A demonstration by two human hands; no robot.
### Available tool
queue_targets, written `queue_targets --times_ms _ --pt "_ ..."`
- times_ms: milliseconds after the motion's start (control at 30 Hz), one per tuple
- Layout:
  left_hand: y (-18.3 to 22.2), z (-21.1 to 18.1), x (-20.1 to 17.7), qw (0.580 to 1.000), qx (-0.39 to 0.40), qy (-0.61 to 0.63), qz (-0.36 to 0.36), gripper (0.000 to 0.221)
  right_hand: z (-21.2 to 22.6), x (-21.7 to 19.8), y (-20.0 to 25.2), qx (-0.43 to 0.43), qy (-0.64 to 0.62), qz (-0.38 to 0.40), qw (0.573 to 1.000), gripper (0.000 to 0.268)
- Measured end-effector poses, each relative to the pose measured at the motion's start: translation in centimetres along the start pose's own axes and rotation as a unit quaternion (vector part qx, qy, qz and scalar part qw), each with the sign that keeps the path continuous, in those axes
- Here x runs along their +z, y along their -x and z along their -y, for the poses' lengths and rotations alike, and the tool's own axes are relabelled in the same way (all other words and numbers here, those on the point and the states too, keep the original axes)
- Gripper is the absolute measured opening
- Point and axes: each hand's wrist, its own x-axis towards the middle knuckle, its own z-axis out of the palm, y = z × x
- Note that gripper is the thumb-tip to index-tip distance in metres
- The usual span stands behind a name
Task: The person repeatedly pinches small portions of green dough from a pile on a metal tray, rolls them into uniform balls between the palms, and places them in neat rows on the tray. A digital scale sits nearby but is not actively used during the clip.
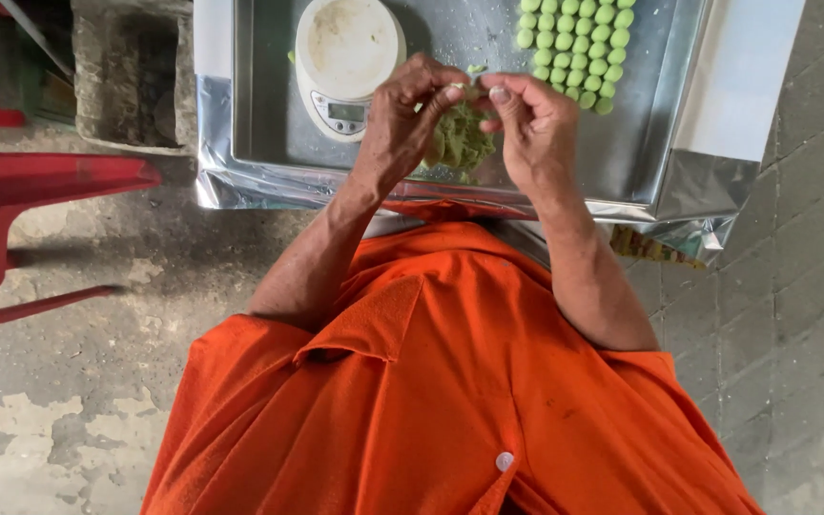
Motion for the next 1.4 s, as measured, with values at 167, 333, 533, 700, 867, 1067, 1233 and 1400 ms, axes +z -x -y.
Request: queue_targets --times_ms 167,333,533,700,867,1067,1233,1400 --pt "0.5 3.0 -0.3 0.996 -0.043 -0.023 -0.077 0.016 -2.5 -1.2 -0.1 -0.072 0.352 0.079 0.93 0.006" --pt "0.8 1.4 -0.3 0.991 -0.1 0.047 -0.078 0.027 -5.4 0.2 -0.2 -0.168 0.486 0.102 0.852 0.01" --pt "0.4 0.9 1.0 0.99 -0.112 0.009 -0.083 0.034 -4.5 -1.0 -1.6 -0.089 0.356 0.105 0.924 0.008" --pt "-0.1 0.8 0.8 0.991 -0.11 -0.013 -0.077 0.035 -0.8 -1.6 -1.3 0.0 0.113 0.033 0.993 0.015" --pt "-1.0 -3.0 1.2 0.962 -0.187 0.196 -0.031 0.044 1.5 -0.2 -3.0 -0.102 0.184 -0.008 0.978 0.008" --pt "-2.2 -1.1 -0.5 0.956 -0.2 0.206 -0.065 0.031 0.6 0.6 -4.0 0.046 0.048 -0.008 0.998 0.032" --pt "-2.9 0.8 -5.0 0.983 -0.113 -0.134 -0.045 0.014 0.7 -2.1 -4.4 -0.021 0.067 0.031 0.997 0.017" --pt "-3.0 1.8 -9.5 0.945 -0.092 -0.309 -0.061 0.017 1.1 -4.0 -3.5 0.025 0.091 -0.005 0.996 0.02"
